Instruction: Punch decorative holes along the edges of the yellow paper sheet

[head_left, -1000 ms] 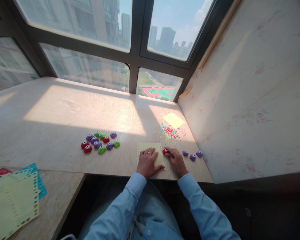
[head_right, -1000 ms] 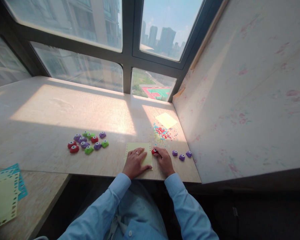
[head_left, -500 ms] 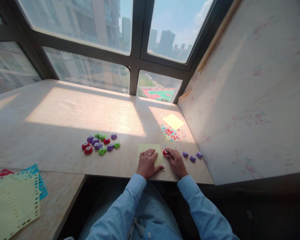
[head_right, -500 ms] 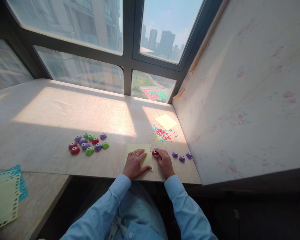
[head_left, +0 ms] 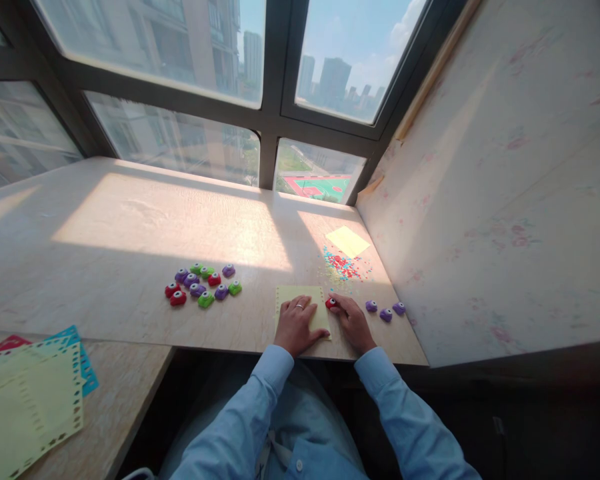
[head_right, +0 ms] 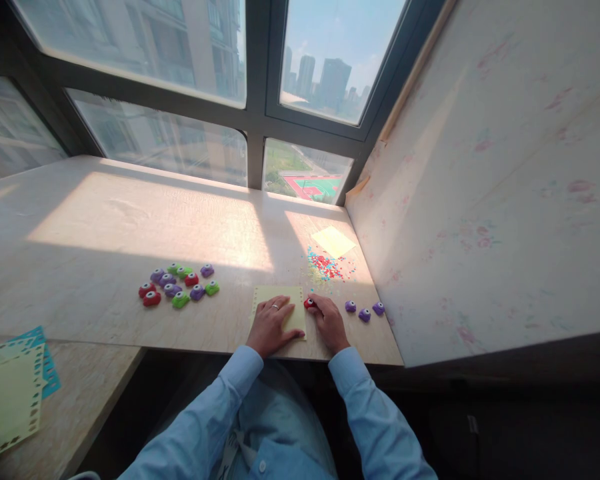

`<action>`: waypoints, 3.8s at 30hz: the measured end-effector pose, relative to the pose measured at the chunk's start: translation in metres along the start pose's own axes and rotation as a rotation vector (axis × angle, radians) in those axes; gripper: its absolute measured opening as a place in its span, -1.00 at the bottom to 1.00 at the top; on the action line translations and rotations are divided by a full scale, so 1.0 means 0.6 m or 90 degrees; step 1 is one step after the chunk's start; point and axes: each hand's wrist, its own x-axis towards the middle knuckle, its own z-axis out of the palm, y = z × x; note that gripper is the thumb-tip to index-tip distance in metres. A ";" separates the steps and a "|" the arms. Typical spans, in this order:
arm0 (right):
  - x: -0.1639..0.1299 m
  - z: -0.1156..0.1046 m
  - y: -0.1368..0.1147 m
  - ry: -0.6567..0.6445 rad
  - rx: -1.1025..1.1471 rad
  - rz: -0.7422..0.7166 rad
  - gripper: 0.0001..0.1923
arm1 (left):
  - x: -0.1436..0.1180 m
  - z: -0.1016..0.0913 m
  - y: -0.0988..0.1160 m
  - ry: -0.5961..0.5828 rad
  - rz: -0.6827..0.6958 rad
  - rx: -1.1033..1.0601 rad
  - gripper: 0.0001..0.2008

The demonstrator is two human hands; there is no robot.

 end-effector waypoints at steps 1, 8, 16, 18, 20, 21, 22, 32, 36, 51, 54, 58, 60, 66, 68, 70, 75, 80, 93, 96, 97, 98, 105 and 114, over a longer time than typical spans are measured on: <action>0.000 0.000 0.000 0.000 -0.001 0.000 -0.65 | 0.000 0.000 0.000 0.001 -0.001 0.001 -0.42; 0.002 0.000 -0.002 -0.003 -0.011 -0.001 -0.66 | 0.002 -0.004 0.004 -0.005 -0.004 0.007 -0.42; 0.002 -0.002 -0.005 -0.001 -0.011 0.006 -0.65 | 0.001 -0.003 0.004 -0.006 -0.001 0.017 -0.42; 0.002 -0.002 -0.004 0.000 -0.009 0.004 -0.65 | 0.000 -0.004 0.004 -0.008 -0.001 0.017 -0.42; 0.002 -0.002 -0.004 0.000 -0.009 0.003 -0.65 | 0.000 -0.004 0.005 -0.007 -0.001 0.017 -0.43; 0.002 -0.002 -0.004 -0.001 -0.009 0.003 -0.65 | 0.000 -0.004 0.005 -0.005 -0.002 0.016 -0.43; 0.002 -0.002 -0.004 -0.003 -0.010 0.004 -0.65 | 0.000 -0.004 0.004 -0.004 -0.002 0.013 -0.43; 0.004 -0.003 -0.005 -0.011 -0.020 0.001 -0.67 | 0.000 -0.003 0.003 0.000 0.002 0.001 -0.42; 0.006 -0.002 -0.009 -0.007 -0.020 0.005 -0.69 | 0.000 -0.003 0.004 0.000 0.001 -0.001 -0.43; 0.024 0.012 -0.034 0.013 -0.073 0.027 -0.75 | -0.002 -0.010 0.008 -0.014 0.009 0.020 -0.59; 0.023 0.016 -0.042 0.023 -0.086 0.037 -0.75 | -0.002 -0.012 0.010 -0.016 0.005 0.021 -0.62; 0.016 0.011 -0.047 -0.002 -0.071 0.045 -0.72 | -0.001 -0.014 0.013 -0.012 -0.008 0.017 -0.67; 0.013 0.006 -0.049 -0.012 -0.063 0.043 -0.72 | -0.001 -0.014 0.013 -0.010 -0.011 0.008 -0.67; -0.001 -0.003 -0.059 -0.018 -0.046 0.059 -0.74 | -0.002 -0.014 0.012 0.002 -0.008 -0.025 -0.66; -0.006 -0.003 -0.063 -0.011 -0.044 0.077 -0.74 | -0.002 -0.015 0.012 0.008 -0.007 -0.033 -0.66; -0.008 -0.001 -0.066 0.001 -0.042 0.092 -0.76 | -0.002 -0.015 0.011 0.011 -0.004 -0.037 -0.68; 0.002 0.006 -0.070 0.031 -0.034 0.094 -0.79 | -0.003 -0.015 0.010 0.019 0.008 -0.029 -0.78; 0.009 0.009 -0.074 0.047 -0.029 0.103 -0.82 | -0.002 -0.014 0.010 0.028 0.014 -0.026 -0.79; -0.002 -0.003 -0.087 0.021 -0.013 0.122 -0.84 | -0.001 -0.017 0.010 0.025 0.012 -0.035 -0.82; -0.004 0.000 -0.086 0.031 -0.003 0.134 -0.84 | -0.001 -0.017 0.010 0.024 0.014 -0.044 -0.82; -0.005 0.001 -0.085 0.035 -0.002 0.138 -0.83 | -0.001 -0.017 0.010 0.024 0.016 -0.047 -0.82; -0.006 0.003 -0.084 0.039 -0.003 0.142 -0.83 | -0.002 -0.017 0.009 0.025 0.017 -0.051 -0.82; 0.001 0.003 -0.083 0.031 -0.015 0.161 -0.83 | -0.003 -0.019 0.009 0.017 0.026 -0.071 -0.82; 0.016 -0.007 -0.084 -0.011 -0.015 0.182 -0.77 | -0.004 -0.019 0.008 0.011 0.016 -0.092 -0.78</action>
